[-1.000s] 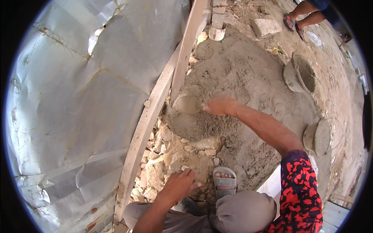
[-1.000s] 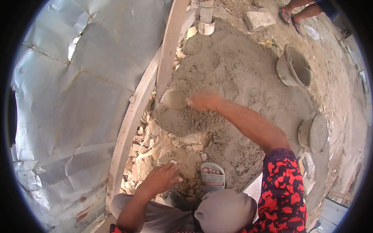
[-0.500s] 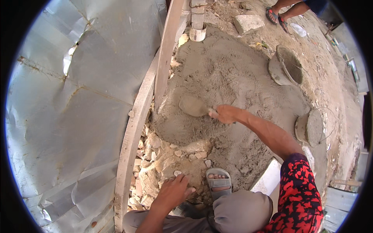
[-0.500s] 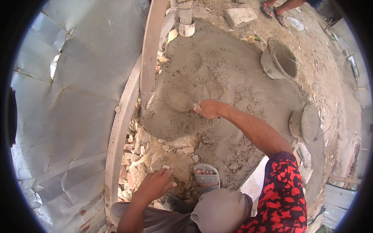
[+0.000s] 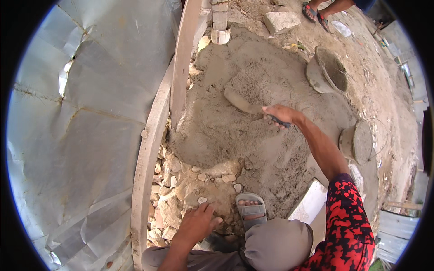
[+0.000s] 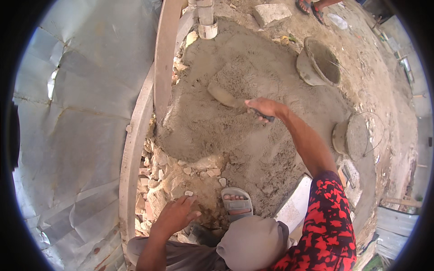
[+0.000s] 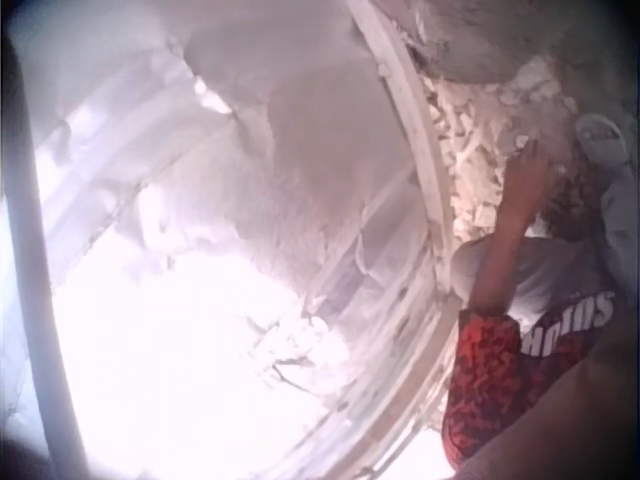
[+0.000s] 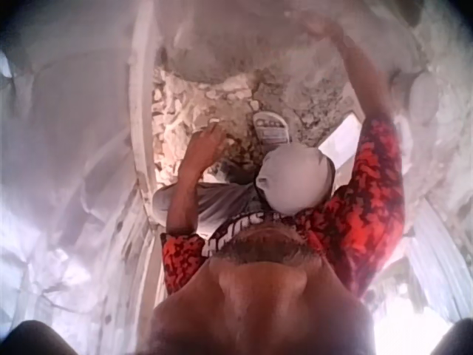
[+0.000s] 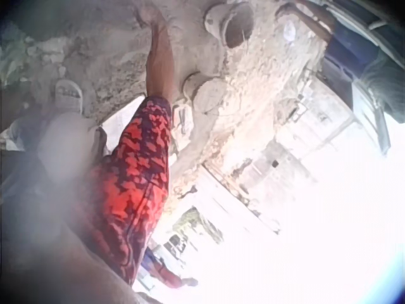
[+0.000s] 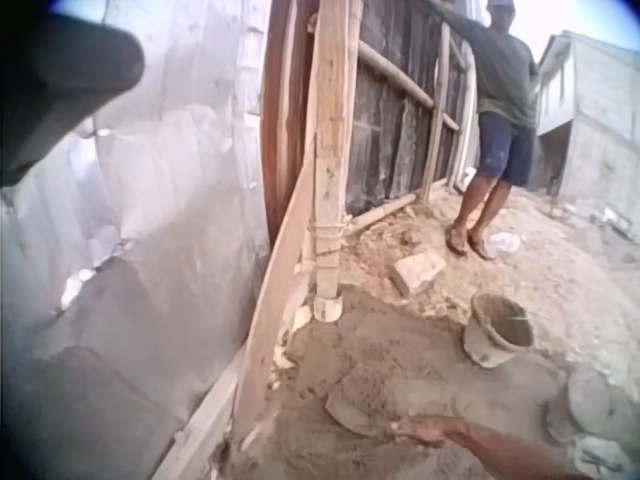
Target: The person applies wet cement to a surface using a trowel and a bucket, smoothing and spreading the mixture across the work area.
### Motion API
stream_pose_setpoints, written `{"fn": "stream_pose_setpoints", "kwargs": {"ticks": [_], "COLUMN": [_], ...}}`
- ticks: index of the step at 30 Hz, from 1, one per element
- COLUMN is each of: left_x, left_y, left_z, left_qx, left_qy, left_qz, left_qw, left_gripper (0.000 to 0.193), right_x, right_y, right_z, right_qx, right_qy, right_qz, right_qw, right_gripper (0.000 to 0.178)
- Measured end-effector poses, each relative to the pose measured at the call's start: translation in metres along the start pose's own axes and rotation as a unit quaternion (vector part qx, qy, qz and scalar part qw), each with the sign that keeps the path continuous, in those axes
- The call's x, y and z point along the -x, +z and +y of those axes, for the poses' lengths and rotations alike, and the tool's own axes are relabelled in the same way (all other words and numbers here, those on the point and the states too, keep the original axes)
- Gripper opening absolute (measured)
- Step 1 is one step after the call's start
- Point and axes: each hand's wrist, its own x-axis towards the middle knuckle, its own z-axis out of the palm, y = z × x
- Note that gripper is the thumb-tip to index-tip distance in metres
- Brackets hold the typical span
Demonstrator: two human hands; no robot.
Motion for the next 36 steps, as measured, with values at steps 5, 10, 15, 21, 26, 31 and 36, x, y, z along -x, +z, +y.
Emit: {"fn": "stream_pose_setpoints", "kwargs": {"ticks": [5,10,15,21,26,31,36], "left_x": [-0.006,0.001,0.002,-0.005,0.001,0.011,0.008], "left_y": [-0.006,-0.003,0.005,0.005,0.016,0.017,0.015], "left_z": [-0.001,0.000,-0.005,0.000,-0.001,-0.005,-0.005], "left_qx": [0.036,0.056,0.042,0.031,0.041,0.047,0.027], "left_qy": [-0.010,-0.021,-0.016,0.017,0.013,0.029,0.023], "left_qz": [-0.028,-0.020,-0.045,0.004,0.046,0.049,0.053], "left_qw": [0.999,0.998,0.998,0.999,0.998,0.997,0.998], "left_gripper": [0.055,0.056,0.055,0.053,0.045,0.046,0.049], "right_x": [0.028,0.050,0.049,0.043,0.030,-0.003,0.007], "right_y": [0.070,0.028,0.068,0.171,0.160,0.130,0.193], "right_z": [0.032,0.086,0.063,0.025,0.005,-0.029,-0.005], "right_qx": [0.101,-0.184,-0.175,-0.046,0.079,-0.005,0.318], "right_qy": [-0.056,-0.019,0.018,-0.031,-0.131,-0.048,-0.276], "right_qz": [-0.010,0.232,0.108,-0.008,0.032,0.073,0.011], "right_qw": [0.993,0.955,0.979,0.998,0.988,0.996,0.907], "right_gripper": [0.057,0.055,0.055,0.055,0.056,0.055,0.046]}}
